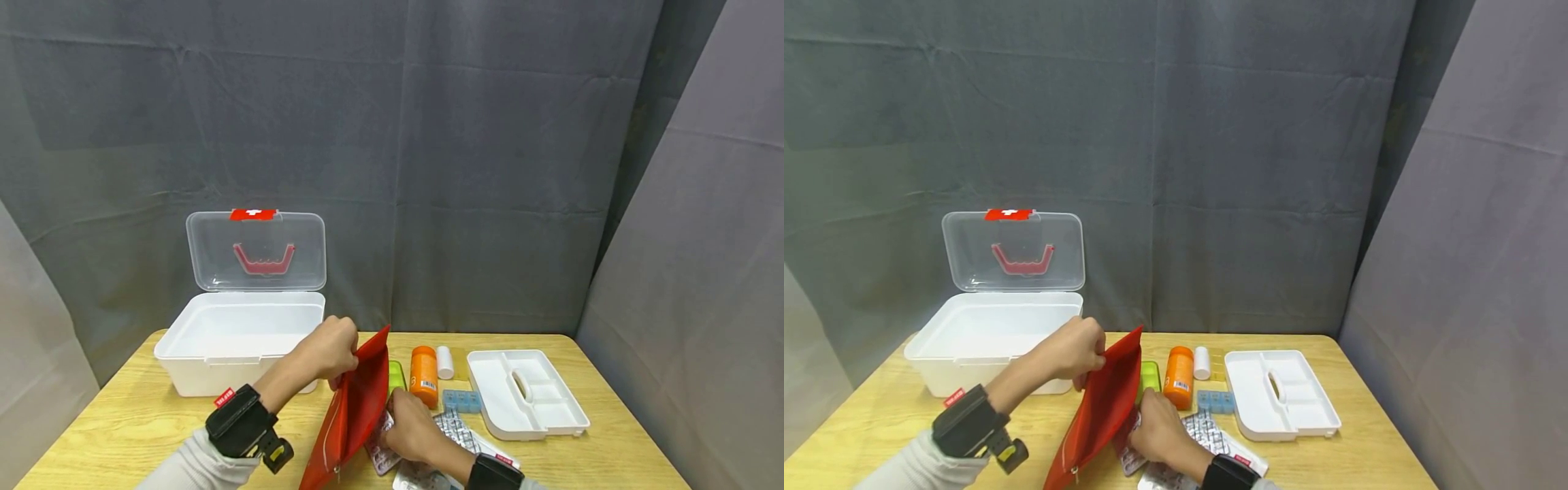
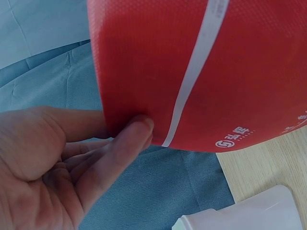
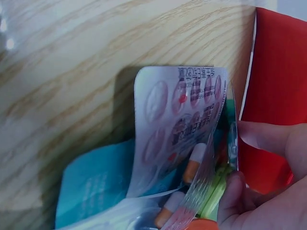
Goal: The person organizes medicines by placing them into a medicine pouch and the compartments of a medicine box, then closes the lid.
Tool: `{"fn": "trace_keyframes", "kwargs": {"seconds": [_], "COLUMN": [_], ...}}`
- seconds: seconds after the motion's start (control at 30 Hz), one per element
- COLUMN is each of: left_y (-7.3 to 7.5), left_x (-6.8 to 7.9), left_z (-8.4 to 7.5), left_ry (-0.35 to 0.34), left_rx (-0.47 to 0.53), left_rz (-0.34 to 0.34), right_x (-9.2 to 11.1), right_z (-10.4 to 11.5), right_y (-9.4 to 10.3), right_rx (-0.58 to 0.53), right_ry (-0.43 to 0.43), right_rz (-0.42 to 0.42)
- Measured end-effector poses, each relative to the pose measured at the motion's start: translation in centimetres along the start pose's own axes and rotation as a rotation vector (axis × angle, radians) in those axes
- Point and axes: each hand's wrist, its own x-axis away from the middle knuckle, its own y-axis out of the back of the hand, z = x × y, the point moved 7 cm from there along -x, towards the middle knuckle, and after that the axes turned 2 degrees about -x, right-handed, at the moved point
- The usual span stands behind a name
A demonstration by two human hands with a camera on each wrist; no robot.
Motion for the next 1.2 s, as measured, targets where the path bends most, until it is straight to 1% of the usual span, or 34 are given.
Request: {"fn": "trace_keyframes", "kwargs": {"seconds": [0.27,0.53,0.8,1.1,1.2], "left_y": [0.1,0.1,0.2,0.0,0.0], "left_x": [-0.1,-0.1,0.0,0.0,0.1], "left_z": [0.1,0.2,0.2,0.4,0.3], "left_ry": [0.008,0.004,-0.011,-0.002,-0.005], "left_rx": [-0.009,-0.014,-0.008,0.008,0.007], "left_rz": [-0.004,-0.009,-0.02,-0.016,-0.014], "right_x": [0.1,0.1,-0.2,-0.3,-0.3], "right_z": [0.3,0.4,0.2,0.1,-0.1], "right_y": [0.4,1.0,1.5,2.0,2.1], "right_rx": [-0.015,-0.061,-0.126,-0.191,-0.194], "right_ry": [0.029,0.027,0.012,0.027,0.024], "right_rz": [0.0,-0.009,0.017,0.034,0.045]}}
